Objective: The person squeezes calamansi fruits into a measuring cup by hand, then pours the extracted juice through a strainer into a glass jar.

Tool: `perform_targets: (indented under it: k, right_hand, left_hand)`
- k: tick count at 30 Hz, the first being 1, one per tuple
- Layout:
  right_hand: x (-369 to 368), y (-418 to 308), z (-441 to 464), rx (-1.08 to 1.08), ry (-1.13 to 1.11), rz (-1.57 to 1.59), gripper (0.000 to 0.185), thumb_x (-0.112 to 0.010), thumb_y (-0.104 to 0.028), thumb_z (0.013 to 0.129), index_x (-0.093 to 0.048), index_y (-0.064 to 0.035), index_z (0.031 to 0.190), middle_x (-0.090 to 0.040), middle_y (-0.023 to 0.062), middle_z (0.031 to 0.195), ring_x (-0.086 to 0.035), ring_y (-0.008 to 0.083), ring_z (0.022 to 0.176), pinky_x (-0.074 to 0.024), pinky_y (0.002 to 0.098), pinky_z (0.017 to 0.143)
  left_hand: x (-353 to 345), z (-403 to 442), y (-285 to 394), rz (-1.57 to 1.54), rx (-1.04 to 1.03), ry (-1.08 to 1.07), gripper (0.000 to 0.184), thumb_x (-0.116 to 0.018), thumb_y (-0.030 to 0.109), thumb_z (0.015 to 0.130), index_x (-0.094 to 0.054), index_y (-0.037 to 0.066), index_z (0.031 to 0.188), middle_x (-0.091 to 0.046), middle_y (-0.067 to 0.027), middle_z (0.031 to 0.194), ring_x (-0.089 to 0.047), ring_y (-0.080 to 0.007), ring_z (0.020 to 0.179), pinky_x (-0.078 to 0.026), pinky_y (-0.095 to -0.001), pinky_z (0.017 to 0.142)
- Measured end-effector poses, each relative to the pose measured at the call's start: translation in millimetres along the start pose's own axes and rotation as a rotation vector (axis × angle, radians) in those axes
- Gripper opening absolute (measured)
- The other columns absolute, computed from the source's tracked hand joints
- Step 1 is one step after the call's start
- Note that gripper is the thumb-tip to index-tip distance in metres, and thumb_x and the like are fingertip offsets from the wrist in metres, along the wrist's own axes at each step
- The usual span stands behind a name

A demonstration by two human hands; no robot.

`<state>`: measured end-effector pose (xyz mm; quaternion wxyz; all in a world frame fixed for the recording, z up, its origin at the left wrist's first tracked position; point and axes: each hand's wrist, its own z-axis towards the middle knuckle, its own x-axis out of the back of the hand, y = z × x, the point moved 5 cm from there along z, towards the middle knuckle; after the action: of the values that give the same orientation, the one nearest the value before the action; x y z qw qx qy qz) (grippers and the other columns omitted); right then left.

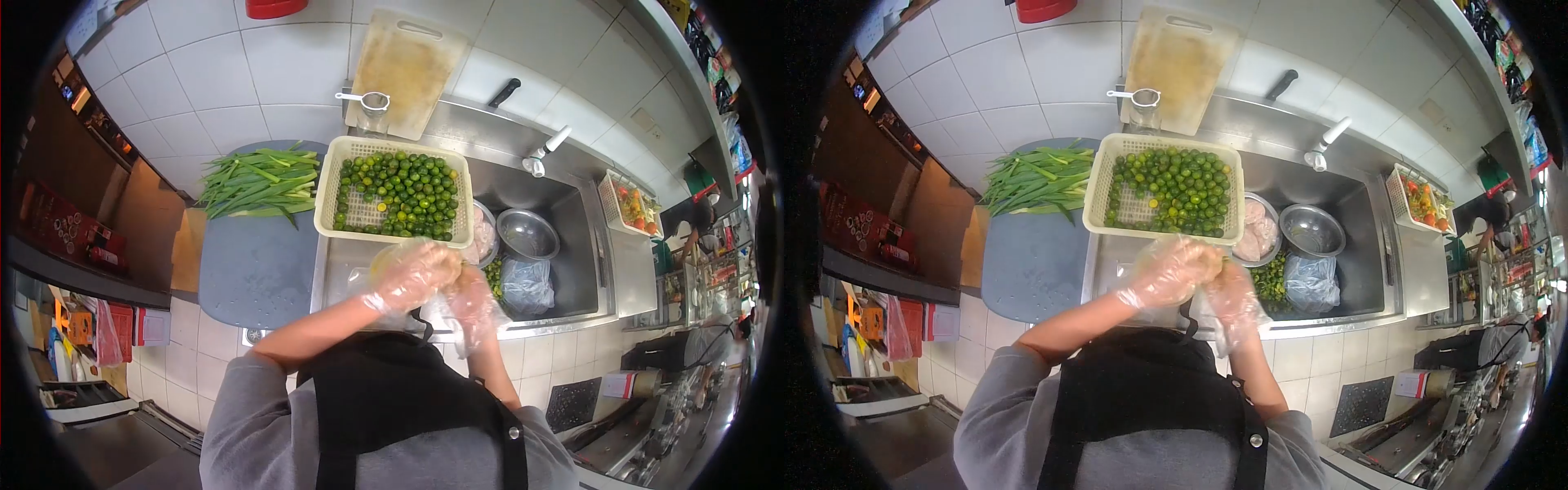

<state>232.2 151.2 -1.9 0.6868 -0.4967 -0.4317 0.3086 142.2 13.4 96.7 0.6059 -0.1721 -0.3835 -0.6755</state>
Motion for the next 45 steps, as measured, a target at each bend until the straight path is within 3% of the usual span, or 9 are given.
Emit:
perform_targets:
  k: [2, 8, 12, 20, 26, 32, 36, 43, 45]
  right_hand:
    - [36, 39, -5, -0.190, 0.071, 0.824, 0.032, -0.051, -0.010, 0.097, -0.052, 0.0007, 0.128, -0.066, 0.0112, 0.105, -0.066, 0.0261, 0.082, -0.0543, 0.0350, 0.082]
    - [134, 46, -37, -0.434, 0.754, 0.030, 0.055, -0.060, -0.012, 0.088, -0.043, 0.0044, 0.137, -0.058, 0.0199, 0.123, -0.056, 0.0345, 0.116, -0.0441, 0.0450, 0.099]
    - [130, 9, -38, 0.058, 0.788, -1.060, 0.052, -0.059, 0.000, 0.076, -0.052, 0.0061, 0.127, -0.060, 0.0233, 0.113, -0.057, 0.0399, 0.102, -0.0460, 0.0444, 0.091]
    - [46, -83, 8, 0.196, 0.347, -0.609, 0.023, -0.060, -0.002, 0.089, -0.065, -0.0041, 0.111, -0.065, 0.0172, 0.105, -0.062, 0.0334, 0.099, -0.0500, 0.0391, 0.086]
    - [-14, -133, 29, 0.262, 0.120, -0.355, 0.030, -0.064, -0.001, 0.090, -0.061, -0.0089, 0.119, -0.065, 0.0092, 0.111, -0.064, 0.0220, 0.099, -0.0515, 0.0326, 0.087]
    - [-36, -82, 22, -0.320, -0.105, 0.438, 0.034, -0.068, -0.013, 0.093, -0.056, 0.0011, 0.122, -0.063, 0.0035, 0.105, -0.060, 0.0098, 0.093, -0.0492, 0.0245, 0.082]
    - [-38, -61, 9, -0.460, -0.251, 0.548, 0.041, -0.064, -0.025, 0.096, -0.055, 0.0019, 0.127, -0.064, 0.0037, 0.103, -0.061, 0.0092, 0.089, -0.0490, 0.0230, 0.079]
    - [-46, -61, 5, -0.129, -0.341, -0.112, 0.051, -0.051, -0.030, 0.100, -0.044, 0.0069, 0.135, -0.062, 0.0281, 0.105, -0.060, 0.0420, 0.095, -0.0479, 0.0433, 0.087]
    - [-45, -72, 6, -0.148, -0.388, -0.142, 0.048, -0.051, -0.029, 0.100, -0.047, 0.0048, 0.134, -0.064, 0.0229, 0.107, -0.062, 0.0339, 0.097, -0.0476, 0.0401, 0.088]
  left_hand:
    - [9, 21, -30, -0.184, -0.001, 0.015, 0.016, -0.064, 0.016, 0.080, -0.072, 0.021, 0.093, -0.068, -0.0030, 0.102, -0.064, -0.0257, 0.091, -0.053, -0.0386, 0.083]
    - [-68, -5, -218, 0.446, 0.330, -0.585, 0.020, -0.058, 0.009, 0.086, -0.073, 0.014, 0.099, -0.069, -0.0129, 0.106, -0.066, -0.0283, 0.098, -0.053, -0.0404, 0.085]
    - [-96, -29, -268, 0.358, 0.474, -0.684, 0.019, -0.064, 0.008, 0.083, -0.072, 0.011, 0.099, -0.068, -0.0145, 0.109, -0.065, -0.0308, 0.101, -0.052, -0.0389, 0.089]
    - [-20, 12, -139, -1.303, 0.750, -0.319, 0.027, -0.064, 0.007, 0.088, -0.064, 0.011, 0.115, -0.060, -0.0088, 0.129, -0.057, -0.0242, 0.119, -0.048, -0.0397, 0.100]
    - [-9, -4, -93, -1.289, 0.779, -0.173, 0.030, -0.068, -0.005, 0.083, -0.064, 0.007, 0.111, -0.064, -0.0088, 0.120, -0.059, -0.0187, 0.113, -0.050, -0.0353, 0.097]
    - [-6, -36, -79, -1.211, 0.689, -0.053, 0.028, -0.069, -0.001, 0.083, -0.065, 0.005, 0.110, -0.064, -0.0061, 0.101, -0.064, -0.0172, 0.098, -0.055, -0.0322, 0.086]
    - [15, -40, -59, -0.591, 0.220, -0.065, 0.030, -0.071, 0.009, 0.079, -0.069, 0.004, 0.109, -0.065, -0.0112, 0.101, -0.064, -0.0238, 0.091, -0.052, -0.0365, 0.079]
    - [-2, -59, -63, -0.788, 0.522, -0.203, 0.029, -0.075, 0.011, 0.083, -0.069, 0.006, 0.111, -0.068, -0.0076, 0.105, -0.063, -0.0195, 0.094, -0.051, -0.0343, 0.085]
    - [-15, -70, -70, -0.806, 0.584, -0.206, 0.029, -0.077, 0.011, 0.083, -0.069, 0.006, 0.111, -0.068, -0.0070, 0.105, -0.062, -0.0184, 0.094, -0.051, -0.0331, 0.085]
